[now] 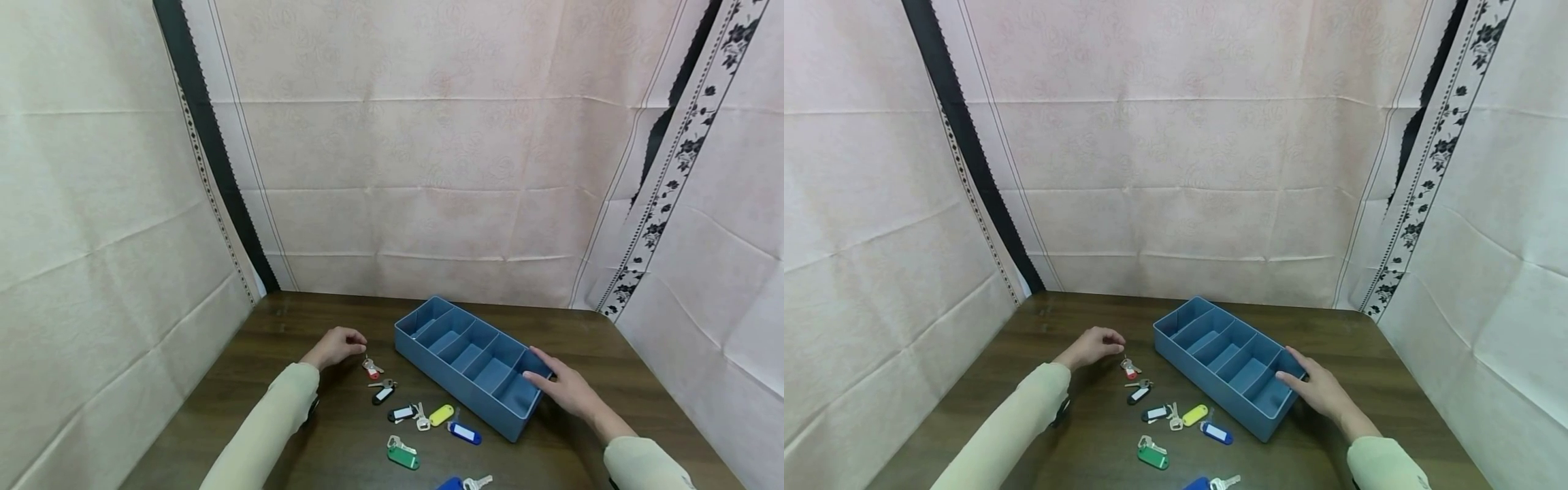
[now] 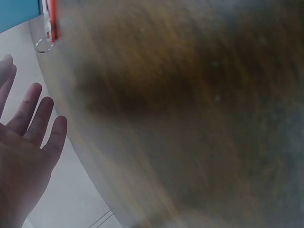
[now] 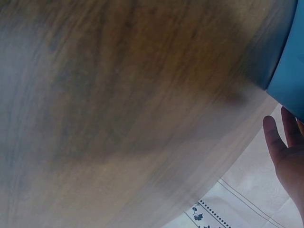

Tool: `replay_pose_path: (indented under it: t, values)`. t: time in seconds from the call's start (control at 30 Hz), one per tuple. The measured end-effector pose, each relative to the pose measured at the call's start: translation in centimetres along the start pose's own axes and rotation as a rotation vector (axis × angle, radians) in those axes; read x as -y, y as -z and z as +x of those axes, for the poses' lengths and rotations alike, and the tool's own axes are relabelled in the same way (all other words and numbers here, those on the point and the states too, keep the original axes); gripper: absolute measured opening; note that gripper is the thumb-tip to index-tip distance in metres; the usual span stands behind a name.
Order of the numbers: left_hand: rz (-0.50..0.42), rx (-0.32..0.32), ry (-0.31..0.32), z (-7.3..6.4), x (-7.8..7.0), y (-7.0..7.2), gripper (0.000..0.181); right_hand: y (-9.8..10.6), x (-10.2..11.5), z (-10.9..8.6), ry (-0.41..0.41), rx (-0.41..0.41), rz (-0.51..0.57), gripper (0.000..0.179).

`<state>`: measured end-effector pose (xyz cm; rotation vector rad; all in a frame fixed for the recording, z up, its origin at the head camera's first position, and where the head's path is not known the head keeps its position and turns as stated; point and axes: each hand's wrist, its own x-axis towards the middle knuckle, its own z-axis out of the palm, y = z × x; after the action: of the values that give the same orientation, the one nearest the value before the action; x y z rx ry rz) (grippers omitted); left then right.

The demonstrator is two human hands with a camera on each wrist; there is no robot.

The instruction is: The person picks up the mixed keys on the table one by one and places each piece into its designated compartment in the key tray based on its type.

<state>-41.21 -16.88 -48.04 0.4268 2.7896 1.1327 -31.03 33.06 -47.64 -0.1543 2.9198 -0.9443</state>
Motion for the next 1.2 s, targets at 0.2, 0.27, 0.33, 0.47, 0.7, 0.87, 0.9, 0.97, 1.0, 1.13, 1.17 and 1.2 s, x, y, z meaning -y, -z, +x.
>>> replay_pose_path:
  t: [0.2,0.27,0.33,0.47,0.7,0.87,0.9,0.97,1.0,1.13,1.17,1.2]
  values:
    - [0.041,0.035,-0.017,0.1,0.6,-0.5,0.012,-0.1,-0.1,0.1,-0.007,0.001,0.007,0.08]
    - [0.052,0.041,-0.021,0.1,0.6,-0.6,0.011,-0.1,-0.1,0.2,-0.003,0.002,0.005,0.08]
    - [0.063,0.043,-0.021,0.2,0.7,-0.7,0.01,-0.1,0.0,0.2,-0.001,0.001,0.007,0.08]
    - [0.094,0.041,-0.015,0.5,0.8,-0.9,0.01,0.0,0.1,0.1,0.006,-0.001,0.0,0.08]
    - [0.158,0.032,-0.048,0.8,0.7,-1.1,0.01,-0.1,0.0,0.0,0.002,-0.003,0.011,0.08]
    - [0.186,0.021,-0.065,0.8,0.7,-1.3,0.007,0.0,0.1,0.0,-0.006,0.0,0.01,0.08]
    - [0.193,0.019,-0.072,0.8,0.7,-1.3,0.006,0.0,0.1,0.0,-0.007,0.001,0.011,0.08]
    - [0.206,0.017,-0.084,0.8,0.7,-1.4,0.004,0.0,0.0,0.0,-0.01,0.001,0.014,0.079]
    - [0.213,0.016,-0.088,0.9,0.7,-1.5,0.004,-0.1,0.0,-0.1,-0.011,0.002,0.017,0.08]
    - [0.229,0.014,-0.096,1.0,0.9,-1.7,0.008,0.0,0.0,0.0,-0.015,0.004,0.017,0.08]
    - [0.231,0.014,-0.099,1.0,0.9,-1.7,0.009,0.0,0.0,0.0,-0.016,0.003,0.015,0.08]
    - [0.234,0.012,-0.102,1.0,1.0,-1.8,0.01,0.0,0.0,0.0,-0.016,0.002,0.013,0.08]
